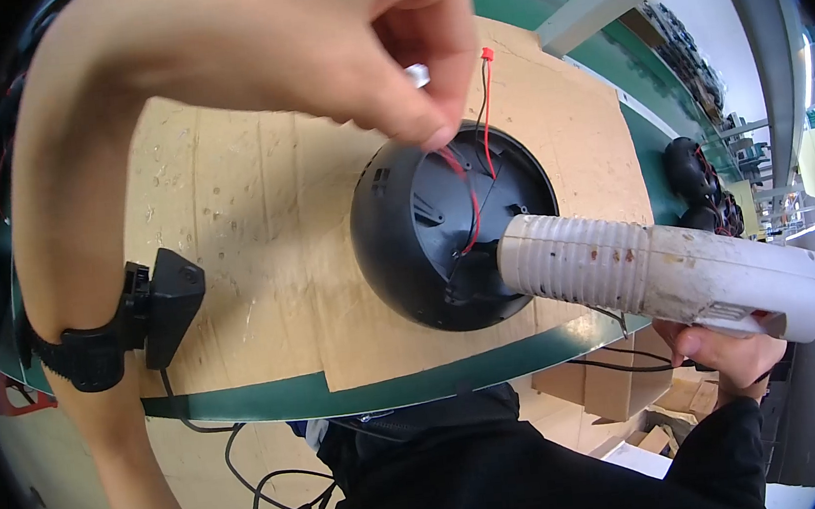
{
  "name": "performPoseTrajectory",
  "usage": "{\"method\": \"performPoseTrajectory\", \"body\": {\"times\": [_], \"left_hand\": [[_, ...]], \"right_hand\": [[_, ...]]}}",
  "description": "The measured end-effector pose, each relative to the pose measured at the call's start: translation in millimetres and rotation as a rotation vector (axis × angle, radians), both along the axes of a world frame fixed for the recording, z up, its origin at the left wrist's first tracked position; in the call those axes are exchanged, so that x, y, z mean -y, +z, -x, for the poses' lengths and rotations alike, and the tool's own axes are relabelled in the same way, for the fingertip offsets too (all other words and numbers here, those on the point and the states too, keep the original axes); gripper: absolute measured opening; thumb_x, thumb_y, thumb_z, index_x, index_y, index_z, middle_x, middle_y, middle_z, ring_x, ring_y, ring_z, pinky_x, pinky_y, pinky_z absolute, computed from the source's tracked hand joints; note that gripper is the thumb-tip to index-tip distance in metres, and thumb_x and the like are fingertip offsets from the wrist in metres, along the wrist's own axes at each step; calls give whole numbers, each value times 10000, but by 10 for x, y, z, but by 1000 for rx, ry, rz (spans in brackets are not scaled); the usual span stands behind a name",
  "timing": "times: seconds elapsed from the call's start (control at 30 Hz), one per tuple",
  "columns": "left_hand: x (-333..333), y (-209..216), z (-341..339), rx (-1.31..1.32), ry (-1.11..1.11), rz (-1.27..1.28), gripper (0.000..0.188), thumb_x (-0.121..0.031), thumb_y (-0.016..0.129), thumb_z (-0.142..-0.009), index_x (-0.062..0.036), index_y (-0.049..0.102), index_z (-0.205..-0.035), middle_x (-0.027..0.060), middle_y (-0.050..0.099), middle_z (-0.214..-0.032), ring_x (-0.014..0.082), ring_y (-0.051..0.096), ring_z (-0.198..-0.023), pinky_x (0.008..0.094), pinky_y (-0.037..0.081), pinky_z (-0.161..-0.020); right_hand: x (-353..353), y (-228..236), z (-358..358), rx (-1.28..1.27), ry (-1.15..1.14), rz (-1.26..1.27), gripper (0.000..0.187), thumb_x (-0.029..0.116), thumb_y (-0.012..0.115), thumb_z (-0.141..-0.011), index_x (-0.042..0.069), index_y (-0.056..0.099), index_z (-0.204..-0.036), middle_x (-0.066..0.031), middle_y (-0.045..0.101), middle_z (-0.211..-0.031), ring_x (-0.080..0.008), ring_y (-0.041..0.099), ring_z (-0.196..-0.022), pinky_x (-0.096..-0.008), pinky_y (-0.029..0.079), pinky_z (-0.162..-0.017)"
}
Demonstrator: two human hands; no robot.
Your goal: Apply hot glue to secure internal wires inside a plastic dome housing for assembly.
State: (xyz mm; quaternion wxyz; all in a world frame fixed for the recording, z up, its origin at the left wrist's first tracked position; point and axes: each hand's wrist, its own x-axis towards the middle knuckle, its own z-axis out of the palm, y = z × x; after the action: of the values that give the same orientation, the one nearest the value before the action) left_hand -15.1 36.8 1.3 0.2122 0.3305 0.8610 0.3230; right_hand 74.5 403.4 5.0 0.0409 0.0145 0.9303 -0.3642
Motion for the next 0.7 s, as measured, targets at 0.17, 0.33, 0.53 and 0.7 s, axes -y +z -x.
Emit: {"method": "performPoseTrajectory", "body": {"times": [0.17, 0.33, 0.53, 0.7], "left_hand": [[234, -105, -121, 243, -47, -31, 103, -63, 818, -823, -17, 797, -913, 48, 722, -794, 105, 651, -670, 233, 513, -578], [163, -127, -78, 287, -187, -24, 129, -36, 810, -822, -13, 799, -948, 58, 727, -810, 104, 649, -657, 221, 510, -563], [173, -136, -93, 346, -189, 11, 126, -47, 800, -834, -13, 798, -956, 54, 720, -795, 104, 640, -645, 226, 508, -559], [184, -139, -80, 314, -208, -25, 123, -47, 801, -834, -10, 796, -951, 57, 714, -782, 103, 637, -640, 225, 498, -546]], "right_hand": [[18, 54, 66, -89, 24, -117, 986, 198, 1025, -509, 42, 526, -1345, -115, 685, -1178, -263, 665, -1108, -396, 550, -964], [209, 202, 179, 108, 132, -149, 861, 245, 1016, -553, -13, 596, -1259, -114, 740, -1068, -231, 713, -976, -337, 554, -896], [58, -29, 115, -192, 187, -107, 779, 289, 1020, -551, -15, 651, -1167, -110, 741, -1056, -209, 715, -966, -331, 559, -870], [209, 209, 100, -46, 153, -186, 748, 292, 1014, -546, -4, 666, -1138, -96, 734, -1017, -207, 705, -936, -321, 553, -838]]}}
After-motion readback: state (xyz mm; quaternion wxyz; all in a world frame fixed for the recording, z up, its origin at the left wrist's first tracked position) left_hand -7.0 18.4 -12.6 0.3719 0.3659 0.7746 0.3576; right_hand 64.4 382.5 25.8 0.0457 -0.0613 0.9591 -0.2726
